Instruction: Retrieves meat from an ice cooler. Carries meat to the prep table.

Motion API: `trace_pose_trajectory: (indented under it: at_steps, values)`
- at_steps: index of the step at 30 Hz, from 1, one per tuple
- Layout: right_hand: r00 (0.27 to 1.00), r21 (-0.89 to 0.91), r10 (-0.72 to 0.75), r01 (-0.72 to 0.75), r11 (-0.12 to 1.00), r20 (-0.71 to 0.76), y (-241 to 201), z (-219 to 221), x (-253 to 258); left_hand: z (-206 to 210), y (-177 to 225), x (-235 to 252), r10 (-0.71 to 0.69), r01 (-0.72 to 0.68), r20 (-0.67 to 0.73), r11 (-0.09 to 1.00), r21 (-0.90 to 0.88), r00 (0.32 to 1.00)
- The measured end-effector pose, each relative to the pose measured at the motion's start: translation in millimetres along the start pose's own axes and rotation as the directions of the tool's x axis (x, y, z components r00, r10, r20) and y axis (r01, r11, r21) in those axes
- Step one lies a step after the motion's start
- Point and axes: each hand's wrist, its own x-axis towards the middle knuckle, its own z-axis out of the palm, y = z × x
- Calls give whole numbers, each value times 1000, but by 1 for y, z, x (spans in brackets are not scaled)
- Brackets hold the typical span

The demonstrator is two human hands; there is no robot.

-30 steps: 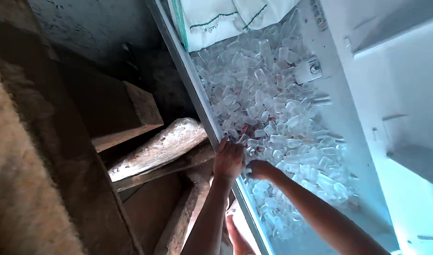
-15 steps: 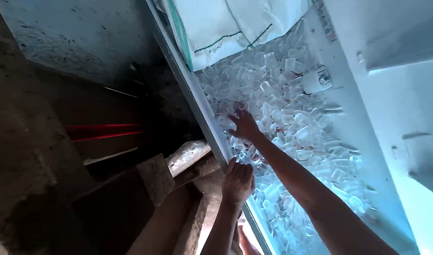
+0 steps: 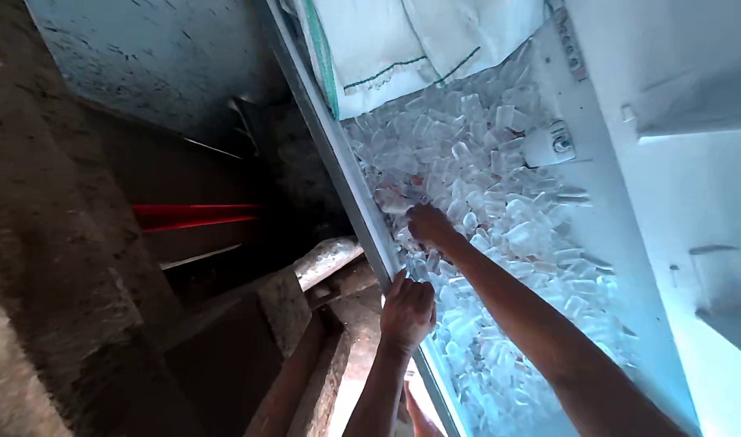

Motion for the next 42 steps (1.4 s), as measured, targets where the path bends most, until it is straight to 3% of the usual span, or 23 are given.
trace_pose_trajectory:
  at_steps: [2, 5, 8, 11, 13, 15, 17, 20, 23, 28, 34, 42]
  values:
    - [995, 16, -27, 29, 999, -99, 5, 28, 15, 0, -1, 0, 3, -3, 0, 1000, 8, 1000]
    - [994, 44, -96, 98, 994, -53, 8, 72, -5, 1, -2, 1, 1, -1, 8, 1000, 12, 1000]
    - [972, -58, -155, 167, 984, 178, 13, 82, -55, 1, 0, -1, -4, 4, 1, 1000, 7, 1000]
    - [879, -159, -36, 126, 979, 476, -5, 52, -79, 3, -1, -3, -11, 11, -15, 1000, -9, 1000]
    - [934, -104, -47, 89, 991, 353, -12, 37, -70, 3, -1, -2, -8, 8, -22, 1000, -13, 1000]
    - [995, -57, -80, 84, 995, 60, -16, 27, -37, 2, -1, -1, -8, 8, -23, 1000, -17, 1000]
    - [990, 29, -49, 54, 998, -135, -16, 24, 2, 1, 0, -1, -10, 10, -12, 1000, -19, 1000]
    - [958, 47, 79, -69, 997, -277, -18, 37, 40, 2, 0, -1, -10, 10, -15, 1000, -21, 1000]
    - [949, 7, 151, -155, 988, -277, -28, 32, 48, 2, 0, 0, -9, 8, -20, 1000, -11, 1000]
    - [971, -42, 159, -169, 985, -181, -30, 13, 47, 3, 0, -1, -3, 3, -20, 1000, -17, 1000]
    - [941, 248, 273, -221, 943, -201, -32, 34, 46, 2, -1, 0, 1, -1, -36, 1000, -22, 999]
    - [963, 331, 216, -153, 931, -162, -18, 23, 50, 3, -1, -1, -2, 1, -35, 1000, -30, 999]
